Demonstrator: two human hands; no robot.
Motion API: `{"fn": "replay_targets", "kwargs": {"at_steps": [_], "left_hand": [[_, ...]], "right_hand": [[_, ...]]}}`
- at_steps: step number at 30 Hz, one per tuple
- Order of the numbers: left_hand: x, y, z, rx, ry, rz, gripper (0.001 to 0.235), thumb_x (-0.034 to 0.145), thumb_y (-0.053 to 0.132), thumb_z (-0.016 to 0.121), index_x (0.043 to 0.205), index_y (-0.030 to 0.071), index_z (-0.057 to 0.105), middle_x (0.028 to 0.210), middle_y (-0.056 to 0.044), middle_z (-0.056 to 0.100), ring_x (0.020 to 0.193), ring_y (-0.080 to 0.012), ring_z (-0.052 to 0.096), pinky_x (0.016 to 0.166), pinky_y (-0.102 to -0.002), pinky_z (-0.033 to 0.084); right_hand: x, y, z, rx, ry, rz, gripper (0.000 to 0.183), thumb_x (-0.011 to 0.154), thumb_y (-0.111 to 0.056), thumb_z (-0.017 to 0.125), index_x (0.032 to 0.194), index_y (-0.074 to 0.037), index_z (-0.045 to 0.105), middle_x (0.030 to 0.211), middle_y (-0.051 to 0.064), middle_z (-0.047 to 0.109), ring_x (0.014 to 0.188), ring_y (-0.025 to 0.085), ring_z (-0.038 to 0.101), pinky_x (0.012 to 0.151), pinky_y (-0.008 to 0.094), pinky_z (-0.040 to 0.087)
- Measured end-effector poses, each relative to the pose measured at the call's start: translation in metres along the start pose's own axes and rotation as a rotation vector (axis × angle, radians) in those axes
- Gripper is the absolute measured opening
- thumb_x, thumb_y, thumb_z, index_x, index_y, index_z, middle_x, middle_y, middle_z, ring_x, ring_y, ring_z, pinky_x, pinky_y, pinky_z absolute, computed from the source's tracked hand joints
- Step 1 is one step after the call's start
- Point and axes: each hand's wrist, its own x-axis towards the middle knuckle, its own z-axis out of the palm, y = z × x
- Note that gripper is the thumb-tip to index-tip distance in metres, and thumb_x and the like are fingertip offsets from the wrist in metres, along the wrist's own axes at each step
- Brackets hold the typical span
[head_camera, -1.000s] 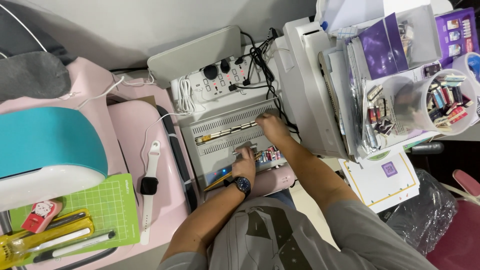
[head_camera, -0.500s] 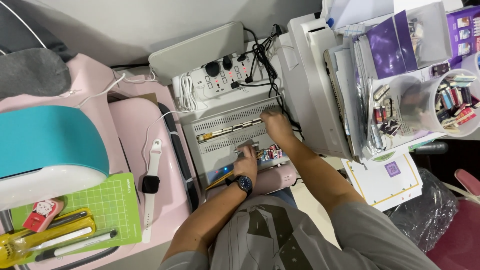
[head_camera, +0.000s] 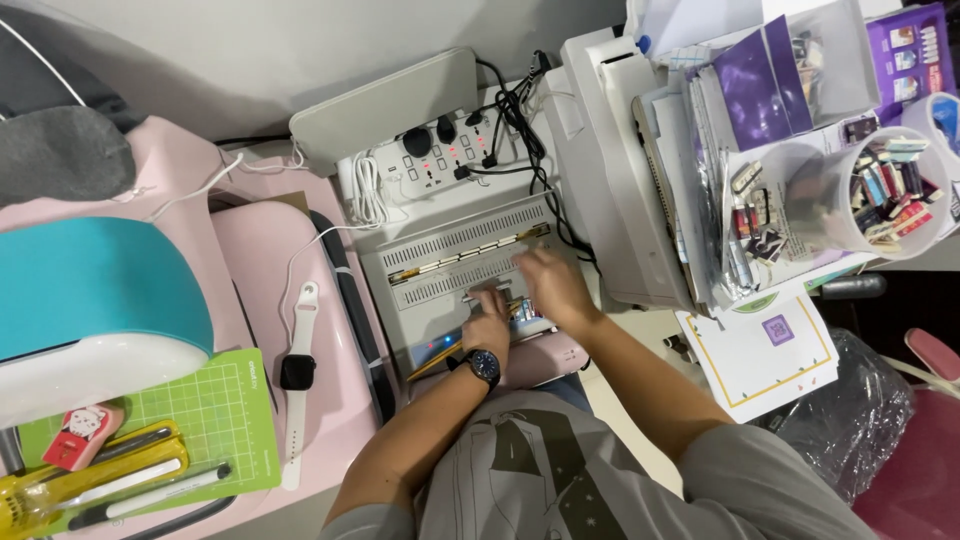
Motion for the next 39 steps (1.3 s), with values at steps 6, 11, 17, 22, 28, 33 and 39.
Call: {"fn": "replay_targets", "kwargs": {"at_steps": [6, 11, 17, 22, 28, 33, 39], "left_hand": [[0.002, 0.002, 0.013, 0.027, 0.182, -0.04, 0.057, 0.097, 0.026, 0.054, 0.144, -0.006, 0.043, 0.125, -0.038, 0.054, 0.055, -0.0193, 0.07, 0.048, -0.033, 0.059], [-0.005, 0.002, 0.006, 0.009, 0.18, -0.006, 0.06, 0.096, 0.025, 0.054, 0.145, -0.006, 0.041, 0.131, -0.039, 0.048, 0.063, -0.0225, 0.074, 0.056, -0.037, 0.063], [0.001, 0.001, 0.007, 0.074, 0.07, -0.021, 0.067, 0.096, 0.027, 0.057, 0.15, -0.006, 0.035, 0.133, -0.037, 0.046, 0.063, -0.0219, 0.073, 0.059, -0.036, 0.063], [0.003, 0.001, 0.017, 0.041, 0.034, -0.007, 0.064, 0.099, 0.025, 0.055, 0.15, -0.007, 0.033, 0.134, -0.037, 0.044, 0.061, -0.0219, 0.072, 0.057, -0.037, 0.062], [0.003, 0.0, 0.012, 0.066, -0.012, 0.006, 0.064, 0.099, 0.025, 0.058, 0.15, -0.007, 0.035, 0.136, -0.035, 0.045, 0.063, -0.0202, 0.073, 0.058, -0.035, 0.062], [0.006, 0.0, 0.015, 0.09, -0.056, 0.026, 0.065, 0.099, 0.023, 0.058, 0.152, -0.006, 0.032, 0.136, -0.035, 0.044, 0.064, -0.0195, 0.073, 0.058, -0.032, 0.061], [-0.002, -0.002, -0.012, 0.137, -0.13, 0.036, 0.064, 0.101, 0.024, 0.057, 0.152, -0.005, 0.032, 0.141, -0.034, 0.042, 0.071, -0.0194, 0.075, 0.066, -0.034, 0.062]], "right_hand": [[-0.047, -0.109, -0.129, 0.303, 0.311, -0.5, 0.022, 0.09, -0.002, 0.069, 0.11, -0.009, 0.077, 0.098, 0.011, 0.072, 0.068, 0.03, 0.064, 0.064, 0.035, 0.057], [-0.081, -0.066, -0.159, 0.16, 0.323, -0.168, 0.033, 0.082, 0.001, 0.066, 0.112, -0.005, 0.077, 0.084, 0.011, 0.069, 0.07, 0.03, 0.062, 0.067, 0.039, 0.055], [-0.03, 0.016, -0.013, -0.133, 0.017, 0.078, 0.037, 0.088, -0.017, 0.062, 0.123, -0.019, 0.072, 0.094, 0.011, 0.057, 0.088, 0.035, 0.06, 0.076, 0.05, 0.049], [0.009, 0.021, 0.012, -0.201, -0.244, 0.27, 0.038, 0.095, -0.021, 0.055, 0.128, -0.024, 0.073, 0.108, 0.011, 0.059, 0.096, 0.031, 0.057, 0.08, 0.045, 0.041], [0.018, 0.063, 0.066, -0.316, -0.047, 0.11, 0.029, 0.096, -0.026, 0.051, 0.106, -0.022, 0.078, 0.104, 0.01, 0.055, 0.087, 0.026, 0.05, 0.077, 0.04, 0.029], [0.028, 0.075, 0.079, -0.354, -0.116, 0.103, 0.028, 0.099, -0.031, 0.048, 0.104, -0.025, 0.075, 0.107, 0.006, 0.057, 0.092, 0.024, 0.051, 0.082, 0.042, 0.03], [0.031, 0.051, 0.049, -0.135, -0.122, 0.119, 0.019, 0.097, -0.023, 0.054, 0.083, -0.018, 0.065, 0.096, 0.006, 0.054, 0.083, 0.021, 0.051, 0.079, 0.037, 0.029]]}}
